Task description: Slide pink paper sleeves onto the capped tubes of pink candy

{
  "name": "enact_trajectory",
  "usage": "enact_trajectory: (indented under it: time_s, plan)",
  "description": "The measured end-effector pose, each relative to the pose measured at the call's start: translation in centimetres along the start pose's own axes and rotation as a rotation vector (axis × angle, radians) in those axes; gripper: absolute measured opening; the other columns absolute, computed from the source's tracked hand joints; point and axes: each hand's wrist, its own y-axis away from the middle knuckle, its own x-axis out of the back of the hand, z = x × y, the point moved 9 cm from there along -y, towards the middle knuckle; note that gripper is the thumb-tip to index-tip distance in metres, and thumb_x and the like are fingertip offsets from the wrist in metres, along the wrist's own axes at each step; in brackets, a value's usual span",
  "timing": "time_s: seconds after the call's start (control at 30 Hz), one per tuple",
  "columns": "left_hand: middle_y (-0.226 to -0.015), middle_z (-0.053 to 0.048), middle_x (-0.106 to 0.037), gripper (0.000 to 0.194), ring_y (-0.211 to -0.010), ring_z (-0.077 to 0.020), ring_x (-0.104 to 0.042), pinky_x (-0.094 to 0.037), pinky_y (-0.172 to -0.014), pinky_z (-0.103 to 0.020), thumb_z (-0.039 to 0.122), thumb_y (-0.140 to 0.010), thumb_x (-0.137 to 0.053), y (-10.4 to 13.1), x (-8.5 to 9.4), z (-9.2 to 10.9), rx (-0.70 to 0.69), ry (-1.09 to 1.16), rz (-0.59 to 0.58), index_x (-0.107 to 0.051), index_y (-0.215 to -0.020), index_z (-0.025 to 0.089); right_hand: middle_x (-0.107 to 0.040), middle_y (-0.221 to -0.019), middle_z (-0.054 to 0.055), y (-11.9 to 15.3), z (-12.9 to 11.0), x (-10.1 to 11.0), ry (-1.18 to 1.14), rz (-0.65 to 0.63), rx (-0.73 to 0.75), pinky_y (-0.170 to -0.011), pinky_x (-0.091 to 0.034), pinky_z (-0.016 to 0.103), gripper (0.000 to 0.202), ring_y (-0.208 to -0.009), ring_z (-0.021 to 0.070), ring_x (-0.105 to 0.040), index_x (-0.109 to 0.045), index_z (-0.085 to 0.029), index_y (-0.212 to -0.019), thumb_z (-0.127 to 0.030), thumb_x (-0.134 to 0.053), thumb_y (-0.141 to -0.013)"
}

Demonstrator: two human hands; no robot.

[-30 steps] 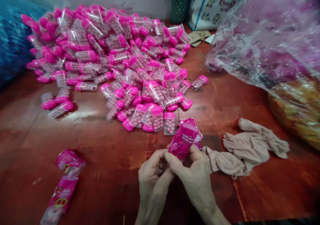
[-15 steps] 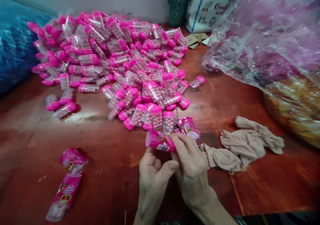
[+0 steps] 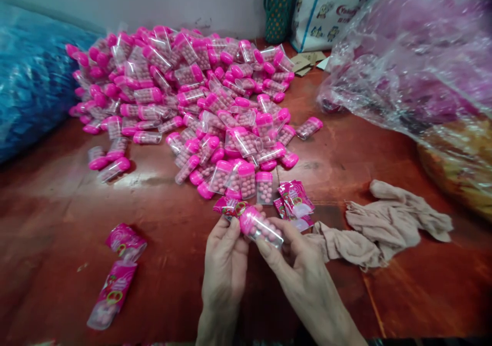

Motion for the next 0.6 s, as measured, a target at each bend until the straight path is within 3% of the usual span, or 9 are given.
enact_trajectory:
  time_s: [0.17,0.37,0.47,0.6]
  plan:
    - [-0.086,-0.011,-0.073,0.026,-0.084,-0.0227,-0.067,-0.053,-0.073,-0.031,0.032,-0.077,-0.064,0.6,-0.2,0.0,-0.038,-0.067,0.010,-0.068,-0.094,0.012,-0.050,-0.062,-0.005,0.2,0.9,-1.8,-0.245,-0.133,-0.108,-0.040,-0.033,0.017,0.021,-0.046,0.0066,-0.042,-0.057,-0.017,-0.090,-0.038,-0.054,-0.085]
    - [-0.080,-0.011,-0.074,0.021,-0.077,-0.0207,-0.068,-0.053,-0.056,-0.023,0.031,-0.077,-0.063,0.8,-0.2,-0.3,0.047,-0.108,0.038,-0.069,-0.086,0.013,-0.048,-0.061,-0.005,0.4,1.0,-3.6,-0.263,-0.194,-0.075,-0.040,-0.032,0.016,0.022,-0.045,0.0061,-0.043,-0.056,-0.018,-0.085,-0.037,-0.048,-0.090]
    - [-0.081,-0.011,-0.074,0.021,-0.078,-0.0209,-0.068,-0.052,-0.055,-0.023,0.032,-0.078,-0.061,0.7,-0.5,-0.5,0.086,-0.116,0.019,-0.069,-0.085,0.014,-0.047,-0.057,-0.005,0.3,0.9,-3.4,-0.178,-0.145,-0.023,-0.041,-0.035,0.018,0.025,-0.047,0.0088,-0.046,-0.059,-0.019,-0.092,-0.038,-0.043,-0.092]
    - [-0.080,-0.009,-0.073,0.020,-0.082,-0.0208,-0.066,-0.052,-0.062,-0.024,0.032,-0.079,-0.060,0.7,-1.0,-0.5,0.061,-0.159,-0.009,-0.070,-0.078,0.014,-0.061,-0.068,0.002,0.5,0.6,-1.8,-0.042,0.057,0.049,-0.056,-0.048,0.024,0.026,-0.065,0.0171,-0.059,-0.063,-0.021,-0.100,-0.040,-0.050,-0.087]
